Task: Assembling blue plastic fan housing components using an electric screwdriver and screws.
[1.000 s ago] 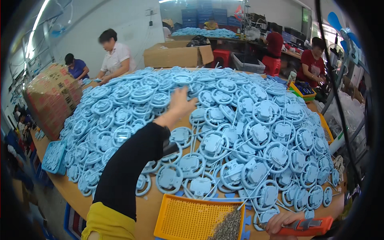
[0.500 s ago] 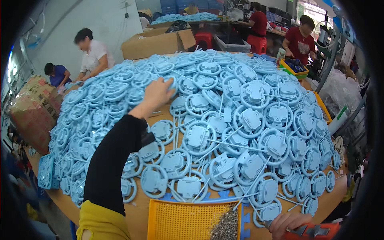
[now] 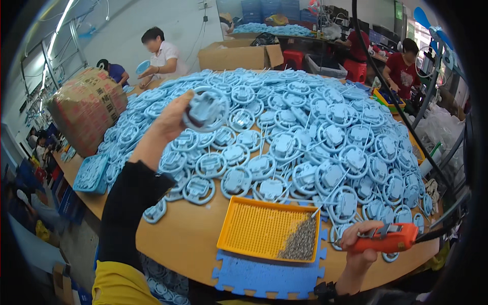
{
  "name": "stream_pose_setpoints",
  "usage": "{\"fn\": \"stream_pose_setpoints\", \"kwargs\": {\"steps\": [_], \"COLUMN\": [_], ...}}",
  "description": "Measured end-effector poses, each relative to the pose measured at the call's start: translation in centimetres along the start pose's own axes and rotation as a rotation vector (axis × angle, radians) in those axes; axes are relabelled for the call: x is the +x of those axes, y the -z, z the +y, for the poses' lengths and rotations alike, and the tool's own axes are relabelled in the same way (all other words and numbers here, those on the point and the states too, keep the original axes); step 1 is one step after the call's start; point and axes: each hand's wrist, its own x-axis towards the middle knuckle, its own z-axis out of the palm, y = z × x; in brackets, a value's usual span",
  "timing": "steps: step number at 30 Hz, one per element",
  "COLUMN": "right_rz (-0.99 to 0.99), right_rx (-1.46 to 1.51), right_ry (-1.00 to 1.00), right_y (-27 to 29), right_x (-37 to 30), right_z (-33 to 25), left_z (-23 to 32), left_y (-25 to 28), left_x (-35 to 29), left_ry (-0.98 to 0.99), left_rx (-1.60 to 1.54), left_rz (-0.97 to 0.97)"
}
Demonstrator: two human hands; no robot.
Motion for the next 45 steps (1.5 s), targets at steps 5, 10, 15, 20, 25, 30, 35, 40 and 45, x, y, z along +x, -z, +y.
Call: {"fn": "stream_pose_setpoints", "kwargs": {"steps": [5, 10, 15, 20, 25, 30, 35, 40, 45], "right_rz": [-0.001, 0.001, -0.085, -0.073, -0.088, -0.070, -0.036, -0.101, -0.008], "right_rx": [-0.055, -0.048, -0.064, -0.080, 0.024, 0.023, 0.111, -0.045, -0.124], "right_ry": [-0.049, -0.062, -0.092, -0.140, -0.170, -0.205, -0.200, -0.228, -0.097], "right_y": [-1.3, -3.3, -5.3, -7.3, -8.5, -7.7, -6.7, -8.5, -9.2], "right_x": [-1.0, -1.7, -2.0, -1.4, -1.7, -1.7, -0.9, 0.1, 1.0], "right_z": [-0.2, 1.0, 1.8, 3.5, 3.5, 3.7, 4.6, 7.2, 9.3], "left_z": [1.4, -0.6, -2.9, -9.2, -14.6, -16.5, -17.0, -15.2, -8.2], "left_y": [4.5, 15.5, 22.8, 6.1, -1.8, -1.1, -1.9, -1.7, -1.7], "left_x": [-12.2, -12.3, -7.9, -7.0, -1.1, 3.3, 3.8, 2.8, 2.2], "left_ry": [0.202, 0.448, -0.192, -0.634, -0.280, -0.066, -0.097, -0.430, -1.013], "left_rx": [0.192, 0.467, 0.679, 1.360, 1.479, 1.545, 1.385, 1.251, 1.089], "left_rz": [0.095, 0.251, 0.878, 0.027, -0.205, -0.225, -0.217, 0.004, 0.202]}}
